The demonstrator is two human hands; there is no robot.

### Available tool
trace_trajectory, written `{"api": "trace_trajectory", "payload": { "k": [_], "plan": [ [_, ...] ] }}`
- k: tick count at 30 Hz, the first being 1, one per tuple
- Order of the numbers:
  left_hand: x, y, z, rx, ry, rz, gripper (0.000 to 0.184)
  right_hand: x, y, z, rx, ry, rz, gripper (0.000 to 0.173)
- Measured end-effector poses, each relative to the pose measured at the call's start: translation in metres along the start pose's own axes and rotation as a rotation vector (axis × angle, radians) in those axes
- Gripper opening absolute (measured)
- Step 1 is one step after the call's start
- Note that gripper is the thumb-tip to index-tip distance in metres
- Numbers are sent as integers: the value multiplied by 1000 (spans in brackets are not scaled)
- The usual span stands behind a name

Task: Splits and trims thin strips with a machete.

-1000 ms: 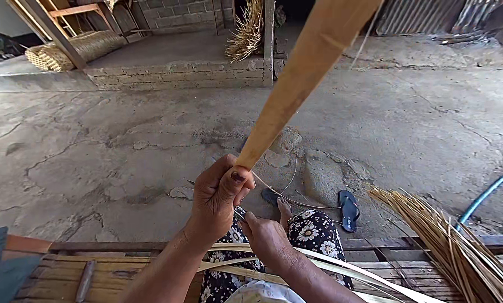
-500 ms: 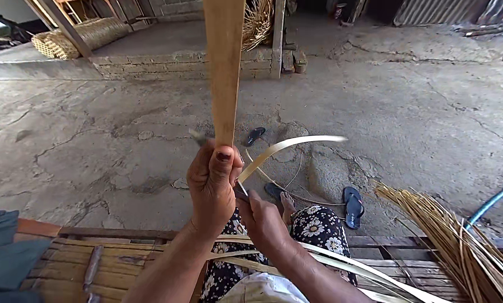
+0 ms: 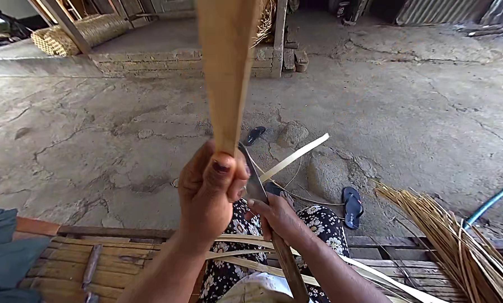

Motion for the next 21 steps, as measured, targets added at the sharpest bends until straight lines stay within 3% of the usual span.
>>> {"api": "trace_trajectory", "payload": {
  "k": [2,5,7,10,14,17,19,21],
  "plan": [
    [5,12,5,-6,16,30,28,-4,-4,11,-36,-47,-13,27],
    [12,27,20,58,-47,119,27,-12,-17,7,-341,1,35,32],
    [10,30,26,149,-97,197,30,-21,-33,-12,-548,150,70,31],
    [3,30,28,206,-159,267,28,-37,-55,-39,-649,443,197,30],
    [-6,28,35,211,-201,338,26,-4,-81,0,-817,203,-12,36],
    [-9,40,34,206,-232,401,32,2,-73,0,-818,159,0,36],
    [-9,42,34,215,-241,395,29,-11,-70,-15,-770,224,39,33],
    [-6,42,32,222,-243,393,29,-28,-67,-35,-722,407,166,31]
  ]
}}
Point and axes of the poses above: each hand's wrist, its own x-axis towards the middle knuckle, its own y-axis out of the back of the hand, z = x × y, the point moved 10 cm from there along x, towards the middle knuckle, and after that the axes turned 4 degrees about -y, right-handed, at the moved point
